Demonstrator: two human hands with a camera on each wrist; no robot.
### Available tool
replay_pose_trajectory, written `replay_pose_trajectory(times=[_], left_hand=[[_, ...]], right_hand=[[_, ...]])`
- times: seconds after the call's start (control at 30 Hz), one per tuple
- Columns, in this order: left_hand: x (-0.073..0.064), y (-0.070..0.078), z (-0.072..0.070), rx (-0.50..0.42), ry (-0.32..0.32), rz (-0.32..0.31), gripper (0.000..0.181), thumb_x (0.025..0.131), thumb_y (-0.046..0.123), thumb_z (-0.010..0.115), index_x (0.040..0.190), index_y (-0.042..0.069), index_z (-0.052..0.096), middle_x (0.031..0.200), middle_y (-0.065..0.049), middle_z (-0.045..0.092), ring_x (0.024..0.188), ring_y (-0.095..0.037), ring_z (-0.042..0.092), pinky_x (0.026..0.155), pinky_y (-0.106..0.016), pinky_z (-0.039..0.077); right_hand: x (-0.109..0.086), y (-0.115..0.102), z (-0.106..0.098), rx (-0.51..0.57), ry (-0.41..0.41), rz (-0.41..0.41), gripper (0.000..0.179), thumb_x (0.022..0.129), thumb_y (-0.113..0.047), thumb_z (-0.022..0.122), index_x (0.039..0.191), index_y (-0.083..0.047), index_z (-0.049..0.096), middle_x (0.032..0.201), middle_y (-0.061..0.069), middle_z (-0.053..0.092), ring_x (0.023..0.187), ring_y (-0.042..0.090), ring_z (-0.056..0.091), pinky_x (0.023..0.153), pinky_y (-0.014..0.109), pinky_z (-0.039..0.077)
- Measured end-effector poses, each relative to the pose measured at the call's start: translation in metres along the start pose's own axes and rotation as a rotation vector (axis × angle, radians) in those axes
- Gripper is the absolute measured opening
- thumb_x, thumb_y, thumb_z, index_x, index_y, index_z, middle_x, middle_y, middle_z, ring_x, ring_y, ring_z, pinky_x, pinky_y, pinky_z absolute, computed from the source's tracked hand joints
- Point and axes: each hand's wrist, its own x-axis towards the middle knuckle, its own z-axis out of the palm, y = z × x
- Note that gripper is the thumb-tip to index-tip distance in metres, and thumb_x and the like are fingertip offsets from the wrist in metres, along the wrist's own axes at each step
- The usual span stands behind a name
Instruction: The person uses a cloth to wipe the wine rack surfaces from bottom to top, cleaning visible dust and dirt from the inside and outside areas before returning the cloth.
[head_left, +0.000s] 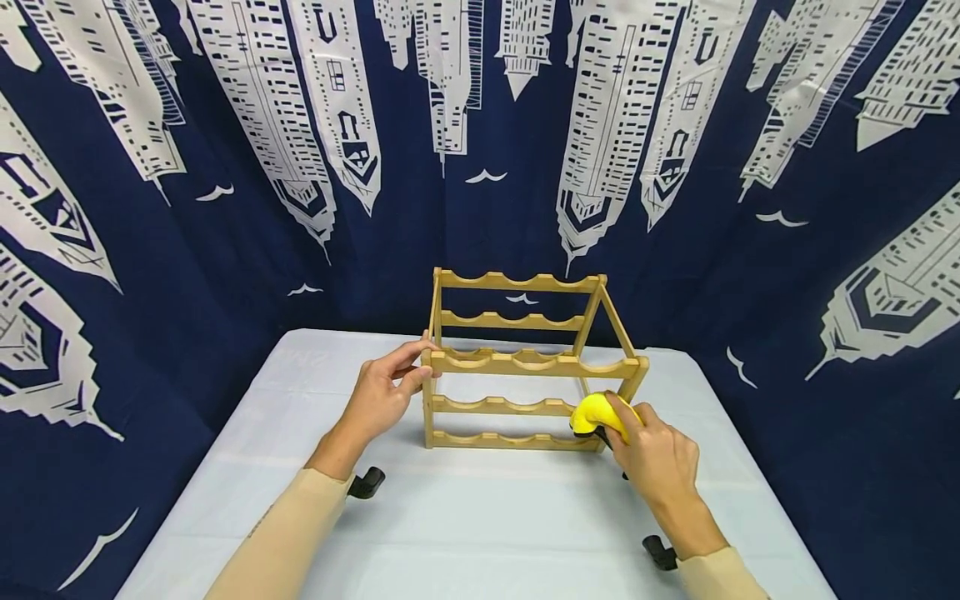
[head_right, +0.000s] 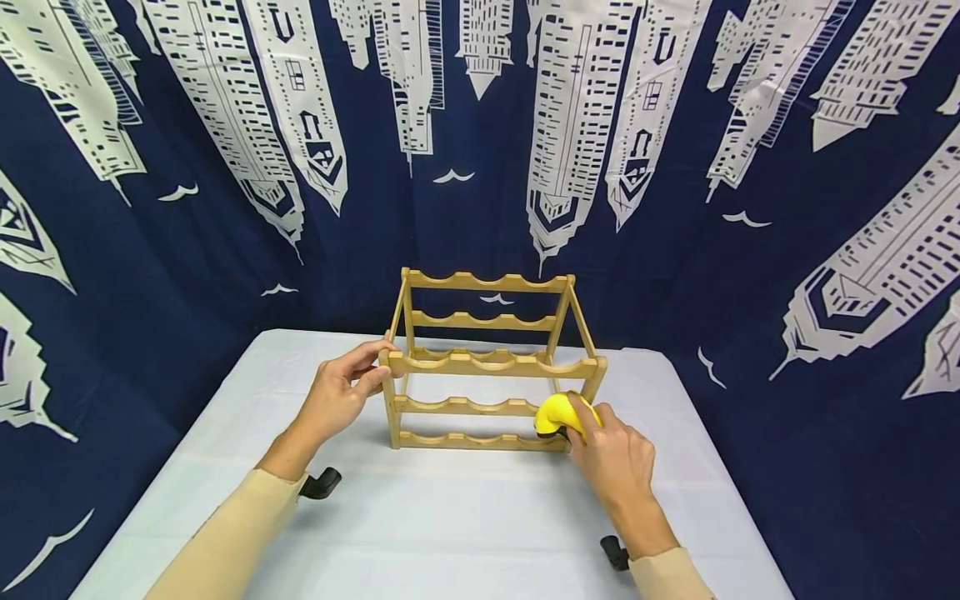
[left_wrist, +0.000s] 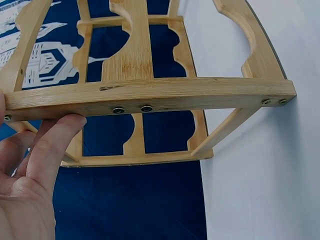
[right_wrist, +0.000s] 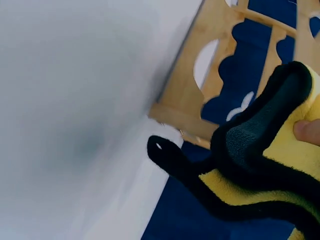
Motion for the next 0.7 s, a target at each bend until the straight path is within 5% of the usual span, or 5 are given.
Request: replay_pose_trajectory(times=[0.43,0.57,0.7], left_hand=[[0.001,0.001,-0.001,0.004,0.002,-0.007,0.035,0.113,0.003,0.074,0.146,0.012,0.076,0.149,-0.019,0.080,0.117,-0.040,0.088,0.093,-0.035,0.075],[-0.002,0.001,0.000,0.014,0.009,-0.025,0.035,0.113,0.002,0.074,0.146,0.013,0.076,0.139,-0.018,0.085,0.117,-0.040,0.088,0.092,-0.034,0.075],[-0.001,0.004,0.002,0.013,-0.004,-0.032,0.035,0.113,0.002,0.073,0.146,0.013,0.076,0.143,-0.018,0.083,0.118,-0.039,0.087,0.092,-0.036,0.075]], right_hand=[[0.002,-0.013,0.004,0.148,0.006,0.167,0.063,0.081,-0.009,0.107,0.139,-0.013,0.085,0.089,0.015,0.078,0.049,0.028,0.061,0.039,0.040,0.045],[0.004,-0.025,0.009,0.233,-0.074,0.222,0.056,0.085,-0.015,0.106,0.138,-0.014,0.086,0.098,0.014,0.084,0.062,0.030,0.071,0.045,0.043,0.052],[0.005,-0.039,0.016,0.399,-0.158,0.382,0.048,0.091,-0.023,0.103,0.135,-0.012,0.087,0.108,0.015,0.089,0.073,0.023,0.075,0.056,0.033,0.057]])
